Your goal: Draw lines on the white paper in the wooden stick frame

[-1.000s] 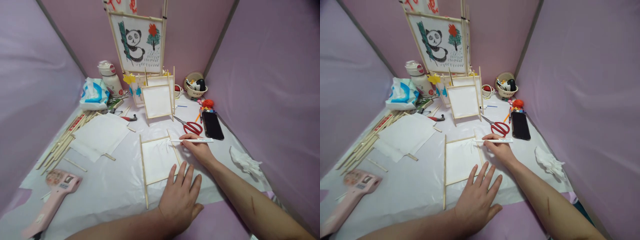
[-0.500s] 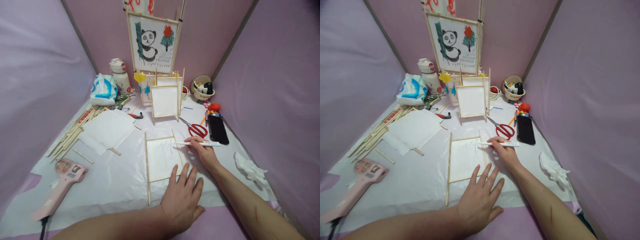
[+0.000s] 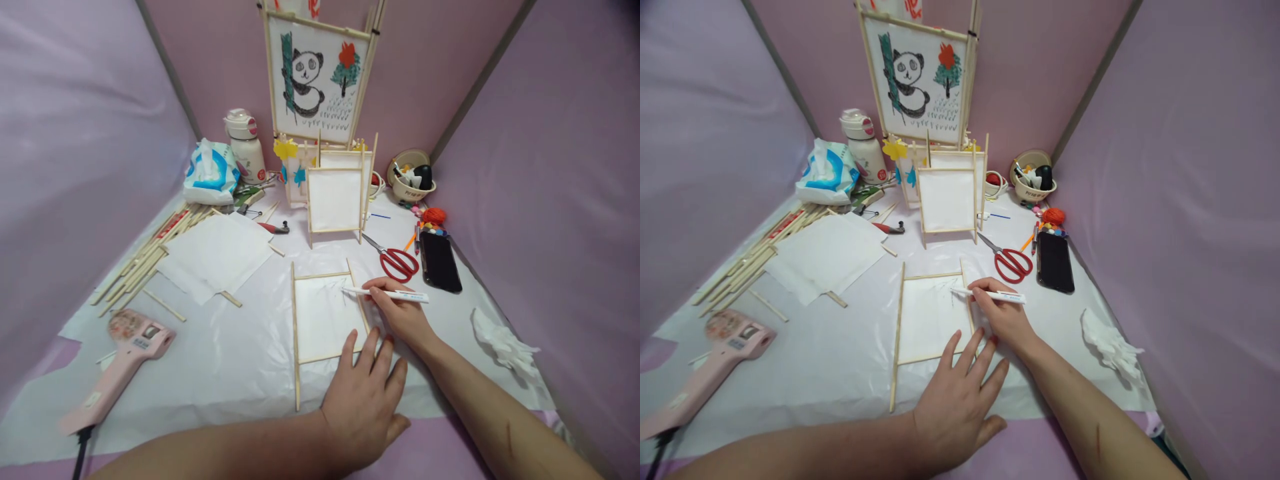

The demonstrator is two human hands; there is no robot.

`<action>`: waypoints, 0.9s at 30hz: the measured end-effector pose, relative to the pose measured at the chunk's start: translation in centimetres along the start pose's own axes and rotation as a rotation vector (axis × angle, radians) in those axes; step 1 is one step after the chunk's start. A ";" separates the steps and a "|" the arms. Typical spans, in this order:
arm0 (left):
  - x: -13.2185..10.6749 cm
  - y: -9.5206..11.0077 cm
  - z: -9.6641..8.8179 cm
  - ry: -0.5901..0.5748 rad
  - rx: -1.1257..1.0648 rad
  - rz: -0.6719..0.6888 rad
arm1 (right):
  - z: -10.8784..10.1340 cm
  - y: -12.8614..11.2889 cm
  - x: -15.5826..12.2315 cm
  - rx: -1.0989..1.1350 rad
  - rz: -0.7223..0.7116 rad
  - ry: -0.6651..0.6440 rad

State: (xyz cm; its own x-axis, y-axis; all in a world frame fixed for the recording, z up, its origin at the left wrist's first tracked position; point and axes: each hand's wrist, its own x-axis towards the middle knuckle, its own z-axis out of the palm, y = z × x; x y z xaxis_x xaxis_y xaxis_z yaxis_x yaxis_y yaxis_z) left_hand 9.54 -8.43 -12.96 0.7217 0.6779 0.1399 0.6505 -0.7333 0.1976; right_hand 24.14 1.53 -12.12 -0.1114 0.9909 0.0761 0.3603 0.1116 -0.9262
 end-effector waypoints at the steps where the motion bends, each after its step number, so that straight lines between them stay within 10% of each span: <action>1: 0.0 0.0 0.0 -0.002 0.000 -0.001 | 0.0 0.0 0.0 -0.012 -0.001 0.001; 27: 0.0 -0.1 -0.1 -0.008 -0.001 -0.003 | 0.1 -0.3 0.2 -0.045 0.027 0.019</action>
State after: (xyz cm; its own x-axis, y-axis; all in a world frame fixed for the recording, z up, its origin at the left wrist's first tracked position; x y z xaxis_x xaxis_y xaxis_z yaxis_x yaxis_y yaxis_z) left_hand 9.50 -8.35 -12.91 0.7217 0.6795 0.1319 0.6524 -0.7314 0.1986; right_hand 23.89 1.73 -11.85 -0.0835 0.9948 0.0586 0.4046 0.0876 -0.9103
